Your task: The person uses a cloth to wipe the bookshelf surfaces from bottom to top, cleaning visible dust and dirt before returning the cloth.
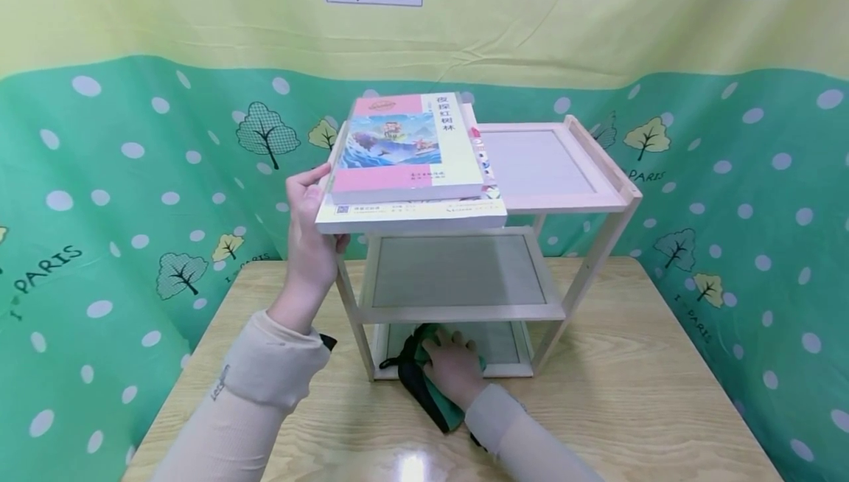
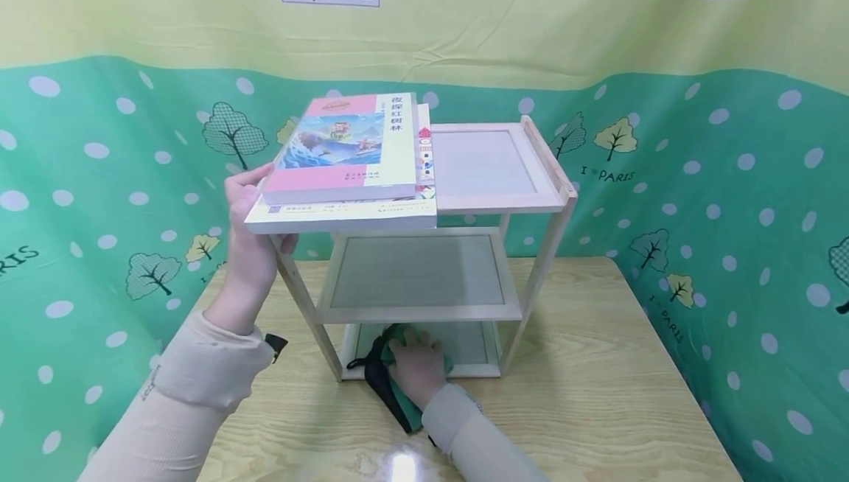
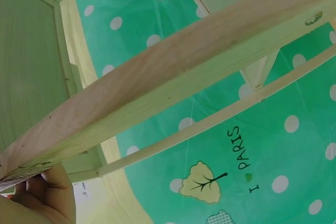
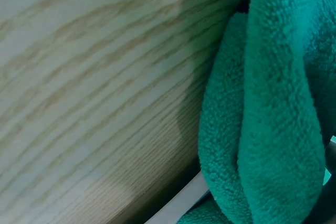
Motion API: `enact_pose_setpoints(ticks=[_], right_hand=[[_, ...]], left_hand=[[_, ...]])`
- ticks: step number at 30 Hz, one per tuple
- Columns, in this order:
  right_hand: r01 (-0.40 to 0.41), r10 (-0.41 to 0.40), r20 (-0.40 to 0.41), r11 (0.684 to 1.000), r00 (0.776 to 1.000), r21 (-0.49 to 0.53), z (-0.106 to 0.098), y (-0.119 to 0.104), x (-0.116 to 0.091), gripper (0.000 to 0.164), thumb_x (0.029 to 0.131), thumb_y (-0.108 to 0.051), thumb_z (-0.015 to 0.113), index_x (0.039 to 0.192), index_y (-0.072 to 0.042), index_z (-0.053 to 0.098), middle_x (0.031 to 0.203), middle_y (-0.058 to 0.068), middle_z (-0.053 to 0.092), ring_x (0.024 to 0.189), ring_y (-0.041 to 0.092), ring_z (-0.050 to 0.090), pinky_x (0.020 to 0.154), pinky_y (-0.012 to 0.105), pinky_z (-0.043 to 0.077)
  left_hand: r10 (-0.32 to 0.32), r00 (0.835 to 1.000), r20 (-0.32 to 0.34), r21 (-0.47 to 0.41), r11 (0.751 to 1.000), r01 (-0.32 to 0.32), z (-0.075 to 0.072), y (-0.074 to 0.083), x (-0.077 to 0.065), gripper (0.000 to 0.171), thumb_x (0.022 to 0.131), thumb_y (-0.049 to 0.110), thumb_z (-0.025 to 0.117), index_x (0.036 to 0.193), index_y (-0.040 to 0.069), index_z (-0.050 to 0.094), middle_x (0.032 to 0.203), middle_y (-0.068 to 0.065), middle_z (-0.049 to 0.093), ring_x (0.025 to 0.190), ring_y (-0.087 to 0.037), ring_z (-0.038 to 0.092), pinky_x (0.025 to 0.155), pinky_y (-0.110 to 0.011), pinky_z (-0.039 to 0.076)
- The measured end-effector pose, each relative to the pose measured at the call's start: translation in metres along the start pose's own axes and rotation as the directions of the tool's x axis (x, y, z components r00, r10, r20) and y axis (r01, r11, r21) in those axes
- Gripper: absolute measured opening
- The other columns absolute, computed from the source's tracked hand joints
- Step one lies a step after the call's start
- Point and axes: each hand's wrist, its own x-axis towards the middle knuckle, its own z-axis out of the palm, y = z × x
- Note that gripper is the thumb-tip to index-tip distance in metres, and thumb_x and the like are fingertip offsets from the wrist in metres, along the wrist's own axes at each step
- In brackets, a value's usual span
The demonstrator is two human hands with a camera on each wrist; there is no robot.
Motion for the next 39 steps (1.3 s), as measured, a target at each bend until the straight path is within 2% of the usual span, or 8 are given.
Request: enact_pose_setpoints(ticks=[18, 39], right_hand=[[-0.001, 0.002, -0.020, 1.000, 1.000, 0.026, -0.003, 0.007, -0.007, 0.036, 0.090, -0.025, 0.066, 0.125, -0.013, 0.067, 0.132, 0.019, 0.060, 0.111, 0.041, 0.059, 0.080, 0.053, 0.050], [-0.007, 0.008, -0.040, 1.000, 0.999, 0.008, -0.003, 0.014, -0.011, 0.035, 0.090, -0.024, 0.066, 0.124, -0.016, 0.068, 0.128, 0.016, 0.062, 0.106, 0.037, 0.060, 0.081, 0.052, 0.050]], left_hand=[[-0.007, 1.000, -0.005, -0.005, 1.000, 0.007, 0.002, -0.001, -0.001, 0.048, 0.098, 0.037, 0.022, 0.135, 0.010, 0.036, 0.063, 0.003, 0.049, 0.041, -0.012, 0.031, 0.038, -0.024, 0.028], [0.025, 1.000, -0.018, -0.013, 1.000, -0.025, 0.001, -0.002, 0.000, 0.048, 0.098, 0.040, 0.024, 0.133, 0.010, 0.038, 0.065, 0.004, 0.052, 0.039, -0.011, 0.030, 0.037, -0.023, 0.026]])
